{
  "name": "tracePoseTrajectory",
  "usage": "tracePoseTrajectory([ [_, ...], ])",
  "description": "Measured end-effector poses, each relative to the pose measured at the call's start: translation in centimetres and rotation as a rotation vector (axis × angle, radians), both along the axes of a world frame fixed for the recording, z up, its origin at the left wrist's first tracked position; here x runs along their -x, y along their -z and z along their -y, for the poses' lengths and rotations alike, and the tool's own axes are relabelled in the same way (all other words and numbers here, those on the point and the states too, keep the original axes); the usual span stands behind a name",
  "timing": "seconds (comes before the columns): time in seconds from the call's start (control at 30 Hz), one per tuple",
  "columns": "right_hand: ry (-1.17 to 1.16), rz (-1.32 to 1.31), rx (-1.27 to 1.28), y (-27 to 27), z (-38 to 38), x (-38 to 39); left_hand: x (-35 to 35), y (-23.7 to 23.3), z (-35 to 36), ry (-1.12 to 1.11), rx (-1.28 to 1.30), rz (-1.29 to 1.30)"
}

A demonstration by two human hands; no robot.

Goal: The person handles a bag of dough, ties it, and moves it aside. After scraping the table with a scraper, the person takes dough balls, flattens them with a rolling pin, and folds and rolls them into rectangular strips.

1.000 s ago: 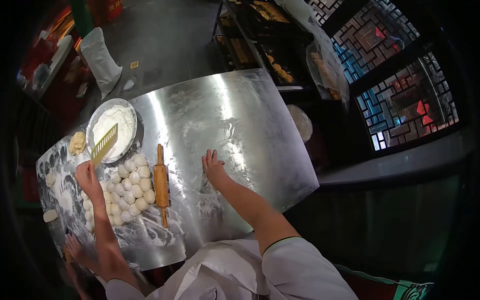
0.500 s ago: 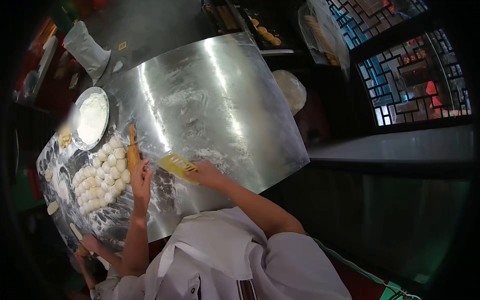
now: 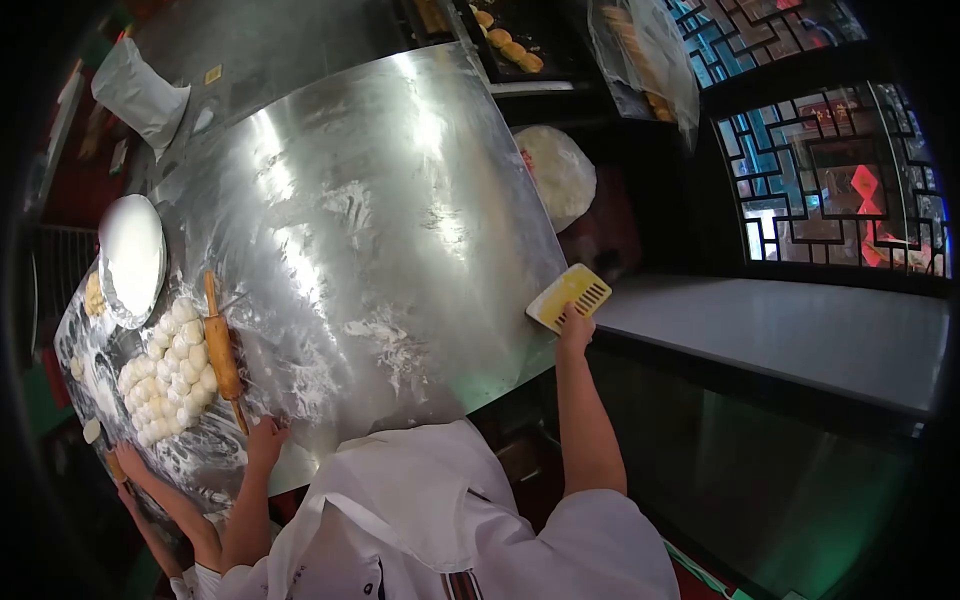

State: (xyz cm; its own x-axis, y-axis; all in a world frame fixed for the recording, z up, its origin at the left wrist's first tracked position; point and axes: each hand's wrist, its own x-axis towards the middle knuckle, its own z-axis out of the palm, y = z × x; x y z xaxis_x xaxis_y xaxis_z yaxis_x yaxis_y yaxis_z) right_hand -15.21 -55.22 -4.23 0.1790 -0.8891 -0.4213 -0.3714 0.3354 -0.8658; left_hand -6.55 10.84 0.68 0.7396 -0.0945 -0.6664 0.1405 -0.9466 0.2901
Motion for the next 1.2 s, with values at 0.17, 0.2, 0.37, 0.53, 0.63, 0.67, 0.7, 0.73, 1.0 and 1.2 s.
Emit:
tracePoseTrajectory([
  [0.17, -0.283, 0.102, 0.048, 2.4, 7.6, -17.3, 0.2, 0.7, 0.0, -0.017, -0.1, 0.013],
  [0.2, -0.325, 0.049, 0.044, 1.8, 8.3, -21.0, 0.2, 0.7, 0.0, -0.03, -0.083, 0.004],
  [0.37, -0.548, -0.141, 0.139, -0.4, 7.5, -37.1, 0.1, 1.1, 0.0, -0.087, -0.066, 0.009],
  [0.53, -0.828, -0.191, 0.162, -2.4, 0.0, -49.9, -0.3, -0.2, 0.9, -0.143, -0.056, -0.03],
  [0.63, -1.123, -0.157, 0.202, -3.5, -9.2, -54.9, -0.4, -0.5, 1.1, -0.126, -0.042, 0.0],
  [0.67, -1.247, -0.091, 0.21, -3.2, -12.5, -56.1, -0.3, -0.5, 0.9, -0.142, -0.049, -0.003],
  [0.7, -1.338, -0.073, 0.244, -2.1, -15.9, -57.4, -0.2, -0.3, 0.8, -0.145, -0.034, 0.007],
  [0.73, -1.427, -0.056, 0.277, -1.0, -19.7, -58.1, 0.0, -0.1, 0.7, -0.145, -0.017, 0.016],
  [1.0, -1.734, -0.004, 0.286, -7.3, -43.3, -40.7, -0.1, -0.3, 0.7, -0.196, 0.012, 0.029],
  [1.2, -1.188, -0.019, 0.202, -5.8, -17.1, -38.2, 0.8, -1.5, 1.1, -0.19, 0.093, 0.15],
])
